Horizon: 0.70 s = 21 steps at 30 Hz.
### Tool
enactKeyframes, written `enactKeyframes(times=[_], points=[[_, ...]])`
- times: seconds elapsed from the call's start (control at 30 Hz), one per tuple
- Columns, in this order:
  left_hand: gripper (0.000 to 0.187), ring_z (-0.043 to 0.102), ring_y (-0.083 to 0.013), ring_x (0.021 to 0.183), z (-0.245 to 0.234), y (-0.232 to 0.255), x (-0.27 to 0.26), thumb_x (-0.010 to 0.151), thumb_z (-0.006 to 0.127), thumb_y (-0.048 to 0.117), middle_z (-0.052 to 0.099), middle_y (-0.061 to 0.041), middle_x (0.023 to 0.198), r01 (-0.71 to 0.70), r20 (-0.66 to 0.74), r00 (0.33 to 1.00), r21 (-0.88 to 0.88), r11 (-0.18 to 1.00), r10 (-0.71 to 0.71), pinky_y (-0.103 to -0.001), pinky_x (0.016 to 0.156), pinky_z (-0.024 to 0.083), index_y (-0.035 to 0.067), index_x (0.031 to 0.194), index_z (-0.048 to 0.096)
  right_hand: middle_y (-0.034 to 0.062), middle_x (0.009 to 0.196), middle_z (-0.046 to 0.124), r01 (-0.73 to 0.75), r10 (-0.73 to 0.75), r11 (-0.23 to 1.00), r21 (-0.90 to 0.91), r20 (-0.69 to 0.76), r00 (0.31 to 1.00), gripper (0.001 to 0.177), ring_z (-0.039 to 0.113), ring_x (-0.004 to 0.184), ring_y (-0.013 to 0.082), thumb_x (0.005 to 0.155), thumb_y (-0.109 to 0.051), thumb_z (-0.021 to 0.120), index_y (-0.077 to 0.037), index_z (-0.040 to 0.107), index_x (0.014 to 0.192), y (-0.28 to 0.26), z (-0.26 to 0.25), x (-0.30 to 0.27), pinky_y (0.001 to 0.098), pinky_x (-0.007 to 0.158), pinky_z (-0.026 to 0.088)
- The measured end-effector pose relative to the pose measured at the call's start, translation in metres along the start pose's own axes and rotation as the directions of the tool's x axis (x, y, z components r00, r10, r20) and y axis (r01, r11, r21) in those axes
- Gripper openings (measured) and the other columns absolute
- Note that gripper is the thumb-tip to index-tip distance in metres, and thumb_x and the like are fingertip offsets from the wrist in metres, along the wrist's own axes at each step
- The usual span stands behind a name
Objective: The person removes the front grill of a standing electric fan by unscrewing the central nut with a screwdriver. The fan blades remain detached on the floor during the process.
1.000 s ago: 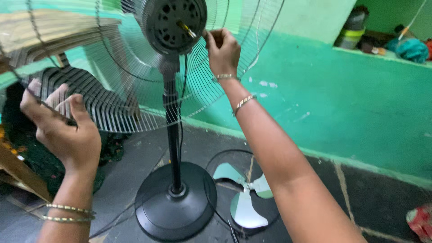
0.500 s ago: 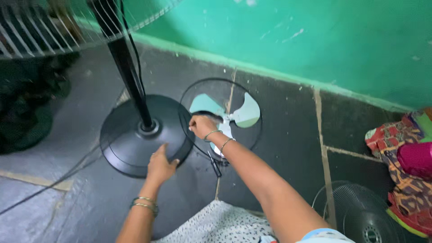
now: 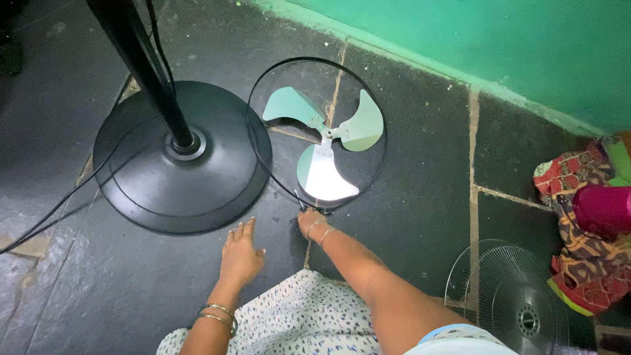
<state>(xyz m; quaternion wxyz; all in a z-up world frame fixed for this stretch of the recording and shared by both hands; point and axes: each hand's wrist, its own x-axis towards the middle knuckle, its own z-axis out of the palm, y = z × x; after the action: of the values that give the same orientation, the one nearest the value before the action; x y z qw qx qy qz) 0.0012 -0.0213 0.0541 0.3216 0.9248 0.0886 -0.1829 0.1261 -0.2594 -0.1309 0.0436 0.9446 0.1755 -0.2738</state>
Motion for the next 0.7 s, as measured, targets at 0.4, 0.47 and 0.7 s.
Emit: enactKeyframes(times=[0.4, 0.47, 0.7], points=[[0.084, 0.047, -0.0421, 0.134, -0.072, 0.047, -0.021, 0.075, 0.08, 0.015, 0.053, -0.023, 0.143, -0.274, -0.384, 0.893, -0.046, 0.961, 0.236, -0.049, 0.115, 0.035, 0.006, 0.148, 0.039, 0.0196, 0.121, 0.068, 0.123, -0.107, 0.981, -0.15, 0.106, 0.989, 0.05, 0.067, 0.114, 0.0346, 0.073, -0.012, 0.084, -0.004, 0.066, 0.119, -0.011, -0.079, -0.032, 0.0446, 0.091, 0.057], [0.081, 0.051, -0.0409, 0.13, -0.106, 0.063, -0.033, 0.075, 0.08, 0.015, 0.057, -0.021, 0.139, -0.325, -0.489, 0.833, -0.056, 0.944, 0.258, -0.049, 0.112, 0.038, 0.006, 0.146, 0.043, 0.0212, 0.109, 0.078, 0.214, -0.182, 0.948, -0.234, 0.154, 0.971, 0.027, 0.075, 0.104, 0.0351, 0.076, -0.011, 0.075, -0.003, 0.081, 0.102, -0.014, -0.112, -0.046, 0.0433, 0.088, 0.059], [0.06, 0.057, -0.0401, 0.124, -0.29, 0.124, -0.119, 0.079, 0.077, 0.016, 0.063, -0.02, 0.13, -0.369, -0.827, 0.476, 0.121, 0.921, 0.299, -0.048, 0.106, 0.043, 0.007, 0.135, 0.057, 0.0107, 0.092, 0.065, 0.432, -0.345, 0.577, 0.694, -0.272, 0.898, 0.033, 0.065, 0.082, 0.0185, 0.086, -0.004, 0.072, -0.004, 0.052, 0.113, -0.012, -0.26, -0.135, 0.0341, 0.072, 0.054]])
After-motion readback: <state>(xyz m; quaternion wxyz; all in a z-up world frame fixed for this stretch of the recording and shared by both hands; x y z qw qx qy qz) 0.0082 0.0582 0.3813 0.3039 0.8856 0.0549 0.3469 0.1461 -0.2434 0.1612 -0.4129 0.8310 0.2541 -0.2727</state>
